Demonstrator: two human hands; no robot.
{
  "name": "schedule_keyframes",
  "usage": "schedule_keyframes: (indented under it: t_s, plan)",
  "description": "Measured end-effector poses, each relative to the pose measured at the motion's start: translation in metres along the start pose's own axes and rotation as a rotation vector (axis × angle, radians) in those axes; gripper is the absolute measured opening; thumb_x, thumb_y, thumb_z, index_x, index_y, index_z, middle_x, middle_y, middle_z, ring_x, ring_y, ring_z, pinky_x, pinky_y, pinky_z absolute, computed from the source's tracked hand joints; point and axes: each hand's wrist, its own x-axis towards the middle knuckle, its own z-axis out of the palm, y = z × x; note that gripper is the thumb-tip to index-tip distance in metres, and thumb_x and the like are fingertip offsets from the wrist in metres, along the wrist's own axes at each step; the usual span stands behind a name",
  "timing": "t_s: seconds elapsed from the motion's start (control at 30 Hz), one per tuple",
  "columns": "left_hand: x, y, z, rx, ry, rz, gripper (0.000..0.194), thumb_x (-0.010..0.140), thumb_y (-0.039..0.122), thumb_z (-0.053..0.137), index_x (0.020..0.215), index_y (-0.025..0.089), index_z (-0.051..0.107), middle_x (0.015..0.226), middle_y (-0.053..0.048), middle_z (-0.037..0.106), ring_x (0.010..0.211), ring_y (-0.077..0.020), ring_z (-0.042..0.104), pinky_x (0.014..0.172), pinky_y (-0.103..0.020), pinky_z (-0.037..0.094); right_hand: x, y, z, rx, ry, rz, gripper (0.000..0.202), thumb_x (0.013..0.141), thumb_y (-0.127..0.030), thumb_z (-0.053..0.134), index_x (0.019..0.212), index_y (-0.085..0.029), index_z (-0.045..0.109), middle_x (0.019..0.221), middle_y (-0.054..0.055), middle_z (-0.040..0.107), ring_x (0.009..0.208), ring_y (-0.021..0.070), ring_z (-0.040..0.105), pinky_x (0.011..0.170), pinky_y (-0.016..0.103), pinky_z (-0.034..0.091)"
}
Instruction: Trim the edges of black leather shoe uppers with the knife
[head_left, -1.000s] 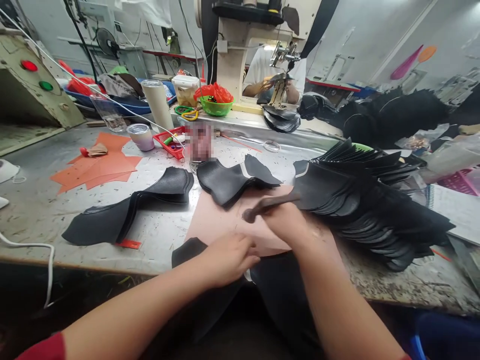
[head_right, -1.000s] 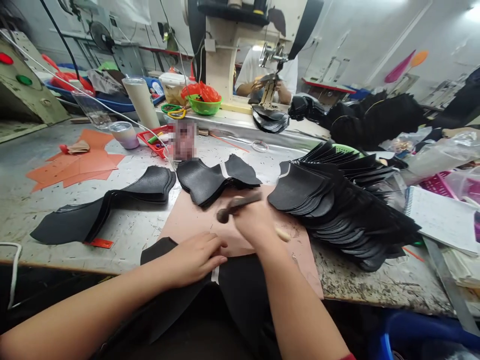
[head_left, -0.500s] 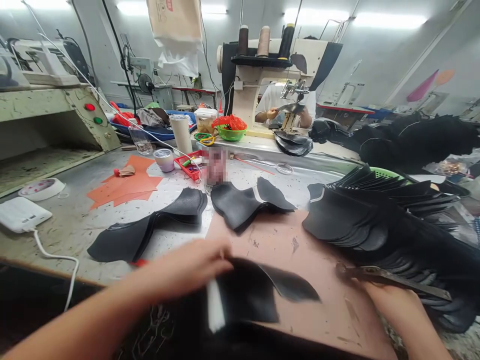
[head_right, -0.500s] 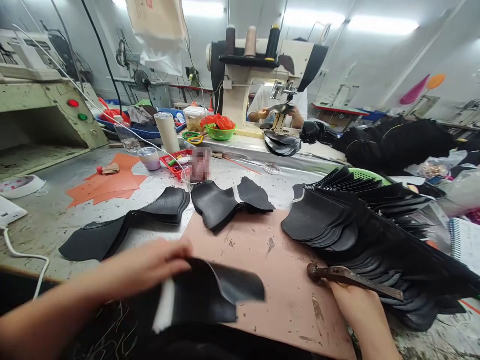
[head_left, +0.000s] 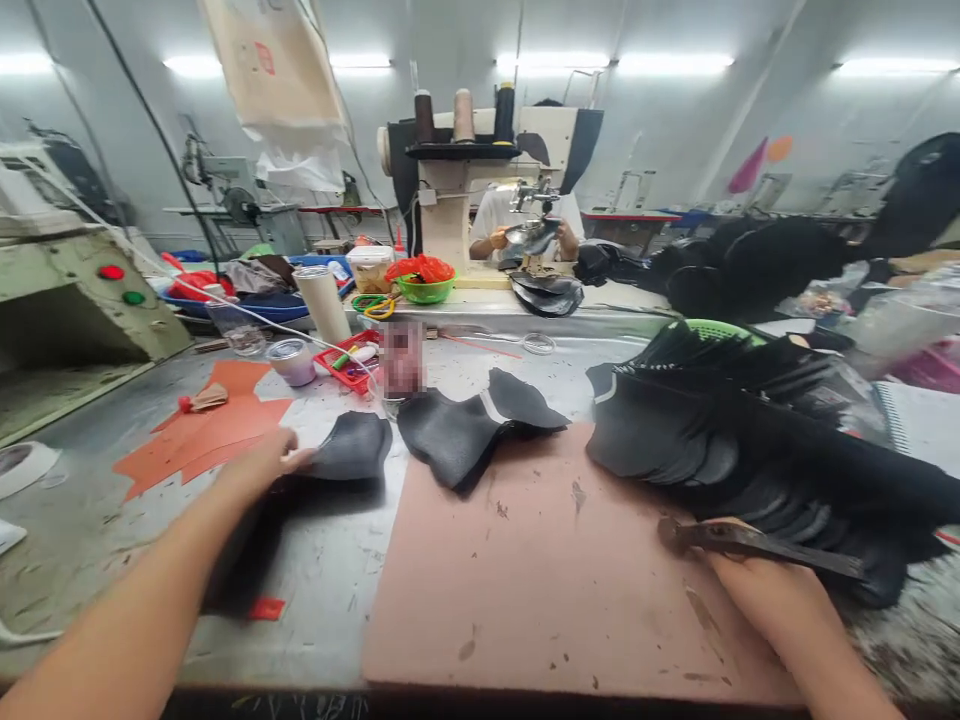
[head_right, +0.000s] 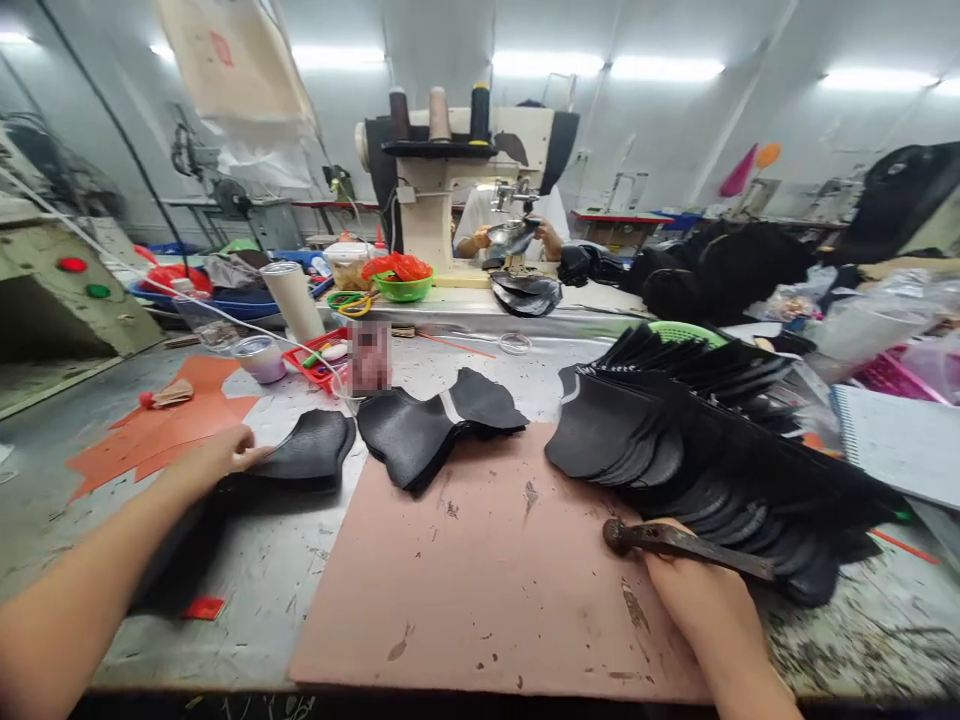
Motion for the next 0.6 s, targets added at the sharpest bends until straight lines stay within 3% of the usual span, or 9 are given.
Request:
schedule_keyframes:
  t_s: [0.1,0.13,0.17,0.27,0.37,0.47,0.6]
  plan:
    - [0.004,0.035,-0.025,-0.001,0.111,-0.004,0.029,0.074,0.045,0.037,0.078,0.019,0.048,0.073,-0.002,0.056,0.072,-0.0203,0.054,0.061,-0.026,0.038,-0.002,-0.012,-0.009,-0.061,-0.042,0.03,0.021,0.075,-0.028,0.046,0.085,-0.024,0.064,0.078,0.005,0.064,0.07,0.0214,0.061,0.056,0.028,0.043]
    - [0.004,0.057,-0.029,-0.01,0.124,0.053,0.03,0.076,0.047,0.035,0.081,0.02,0.049,0.074,0.002,0.055,0.074,-0.0179,0.054,0.064,-0.024,0.038,-0.003,-0.016,-0.012,-0.082,-0.049,0.039,0.022,0.076,-0.029,0.045,0.087,-0.023,0.063,0.076,0.005,0.064,0.068,0.0213,0.061,0.054,0.028,0.042]
    - [0.003,0.083,-0.03,-0.024,0.133,0.231,0.033,0.08,0.045,0.032,0.086,0.019,0.051,0.079,0.003,0.055,0.079,-0.0156,0.053,0.07,-0.024,0.036,-0.004,-0.02,-0.016,-0.097,-0.05,0.049,0.023,0.078,-0.029,0.044,0.088,-0.023,0.063,0.075,0.005,0.064,0.066,0.021,0.061,0.053,0.027,0.04]
    - [-0.003,0.17,-0.01,-0.091,0.042,0.677,0.026,0.076,0.041,0.046,0.085,0.018,0.055,0.09,-0.003,0.058,0.088,-0.0183,0.052,0.079,-0.028,0.038,-0.006,-0.031,-0.025,-0.114,-0.034,0.072,0.024,0.081,-0.031,0.041,0.089,-0.023,0.062,0.071,0.004,0.064,0.06,0.0188,0.059,0.048,0.025,0.036]
    - [0.0,0.231,0.018,-0.146,-0.039,0.733,0.024,0.071,0.035,0.054,0.089,0.018,0.056,0.097,-0.006,0.059,0.092,-0.02,0.053,0.081,-0.03,0.039,-0.005,-0.04,-0.033,-0.104,-0.065,0.092,0.023,0.082,-0.031,0.041,0.089,-0.022,0.061,0.071,0.004,0.064,0.056,0.0172,0.058,0.047,0.024,0.032]
    - [0.016,0.25,0.029,-0.176,-0.121,0.669,0.022,0.07,0.033,0.055,0.084,0.017,0.061,0.086,-0.005,0.064,0.08,-0.0198,0.058,0.069,-0.028,0.043,-0.003,-0.047,-0.041,-0.084,-0.116,0.158,0.023,0.083,-0.031,0.039,0.09,-0.023,0.06,0.074,0.004,0.065,0.056,0.0175,0.058,0.047,0.024,0.03]
    - [0.029,0.247,0.015,-0.199,-0.212,0.605,0.026,0.075,0.037,0.048,0.079,0.018,0.065,0.076,-0.002,0.067,0.073,-0.018,0.06,0.066,-0.025,0.044,-0.001,-0.053,-0.049,-0.058,-0.12,0.218,0.022,0.083,-0.031,0.04,0.091,-0.024,0.059,0.072,0.003,0.064,0.058,0.0178,0.056,0.049,0.024,0.028]
